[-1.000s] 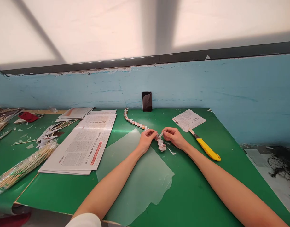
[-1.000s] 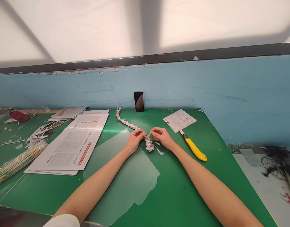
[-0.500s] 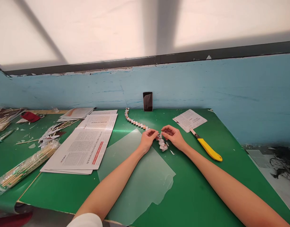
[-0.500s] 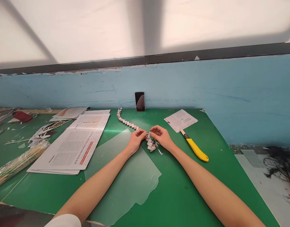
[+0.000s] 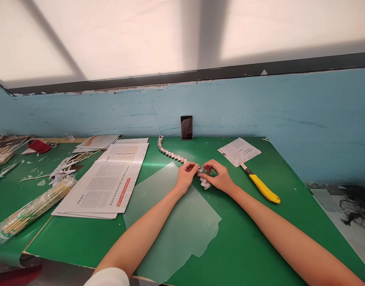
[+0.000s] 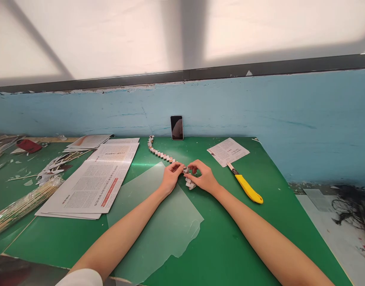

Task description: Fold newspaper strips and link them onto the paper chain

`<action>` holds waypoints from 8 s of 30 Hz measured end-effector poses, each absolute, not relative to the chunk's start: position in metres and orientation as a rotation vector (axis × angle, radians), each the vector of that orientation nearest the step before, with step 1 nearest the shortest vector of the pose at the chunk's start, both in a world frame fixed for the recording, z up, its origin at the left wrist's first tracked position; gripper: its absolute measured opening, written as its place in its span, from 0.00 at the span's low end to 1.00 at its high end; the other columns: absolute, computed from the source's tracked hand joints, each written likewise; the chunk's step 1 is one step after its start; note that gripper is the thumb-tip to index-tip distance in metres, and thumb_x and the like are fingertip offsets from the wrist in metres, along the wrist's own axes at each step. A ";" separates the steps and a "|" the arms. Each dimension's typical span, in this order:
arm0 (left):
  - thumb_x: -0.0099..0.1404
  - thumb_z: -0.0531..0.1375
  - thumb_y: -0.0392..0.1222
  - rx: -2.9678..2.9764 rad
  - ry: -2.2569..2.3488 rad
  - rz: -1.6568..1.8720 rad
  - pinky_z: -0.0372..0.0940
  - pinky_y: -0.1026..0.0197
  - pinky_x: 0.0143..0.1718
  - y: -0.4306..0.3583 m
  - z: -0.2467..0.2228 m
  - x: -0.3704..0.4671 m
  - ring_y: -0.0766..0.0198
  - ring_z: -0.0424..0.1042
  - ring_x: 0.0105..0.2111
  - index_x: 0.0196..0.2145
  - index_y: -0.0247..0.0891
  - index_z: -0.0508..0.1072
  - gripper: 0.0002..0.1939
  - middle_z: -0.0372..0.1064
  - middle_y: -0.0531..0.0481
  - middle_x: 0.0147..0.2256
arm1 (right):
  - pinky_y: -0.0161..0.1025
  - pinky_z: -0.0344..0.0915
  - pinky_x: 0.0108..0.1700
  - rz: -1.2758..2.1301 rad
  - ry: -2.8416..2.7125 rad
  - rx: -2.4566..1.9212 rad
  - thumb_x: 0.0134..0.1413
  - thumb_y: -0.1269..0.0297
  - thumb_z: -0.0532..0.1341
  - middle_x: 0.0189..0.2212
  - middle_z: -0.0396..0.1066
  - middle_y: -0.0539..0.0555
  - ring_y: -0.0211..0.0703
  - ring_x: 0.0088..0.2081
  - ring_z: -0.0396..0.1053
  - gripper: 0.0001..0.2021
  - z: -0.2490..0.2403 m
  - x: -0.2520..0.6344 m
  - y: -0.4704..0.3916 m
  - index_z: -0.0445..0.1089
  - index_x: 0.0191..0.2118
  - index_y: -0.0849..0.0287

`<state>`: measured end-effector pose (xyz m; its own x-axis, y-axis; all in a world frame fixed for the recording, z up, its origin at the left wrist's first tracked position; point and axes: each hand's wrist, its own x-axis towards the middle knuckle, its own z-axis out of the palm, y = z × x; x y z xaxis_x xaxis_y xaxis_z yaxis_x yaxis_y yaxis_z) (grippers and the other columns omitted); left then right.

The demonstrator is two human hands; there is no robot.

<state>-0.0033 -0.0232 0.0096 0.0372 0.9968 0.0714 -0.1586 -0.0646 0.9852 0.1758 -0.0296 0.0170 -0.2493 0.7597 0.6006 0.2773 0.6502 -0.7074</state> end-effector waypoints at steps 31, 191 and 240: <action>0.59 0.69 0.54 1.131 1.081 1.325 0.68 0.61 0.39 -0.024 0.009 -0.003 0.62 0.73 0.34 0.32 0.37 0.78 0.16 0.75 0.49 0.31 | 0.43 0.74 0.37 0.328 -1.926 -0.775 0.66 0.65 0.63 0.38 0.75 0.56 0.43 0.32 0.72 0.11 0.011 0.171 -0.034 0.75 0.52 0.53; 0.52 0.75 0.50 0.810 0.860 1.249 0.70 0.53 0.49 -0.022 0.016 -0.004 0.57 0.77 0.41 0.34 0.35 0.82 0.18 0.79 0.42 0.39 | 0.43 0.58 0.34 -0.223 -2.011 -0.881 0.67 0.71 0.59 0.25 0.68 0.51 0.43 0.28 0.66 0.05 0.011 0.158 -0.043 0.72 0.42 0.57; 0.56 0.73 0.50 1.059 0.922 1.287 0.73 0.51 0.48 -0.024 0.010 -0.003 0.55 0.78 0.42 0.42 0.36 0.82 0.19 0.79 0.42 0.43 | 0.40 0.64 0.33 0.462 -1.653 -1.062 0.70 0.56 0.58 0.27 0.62 0.50 0.41 0.28 0.63 0.15 0.008 0.163 -0.033 0.80 0.50 0.53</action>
<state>-0.0032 -0.0238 0.0100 0.0826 0.9957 0.0416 -0.2809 -0.0168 0.9596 0.1635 -0.0325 0.0078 -0.0362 0.8238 0.5658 0.4112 0.5283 -0.7428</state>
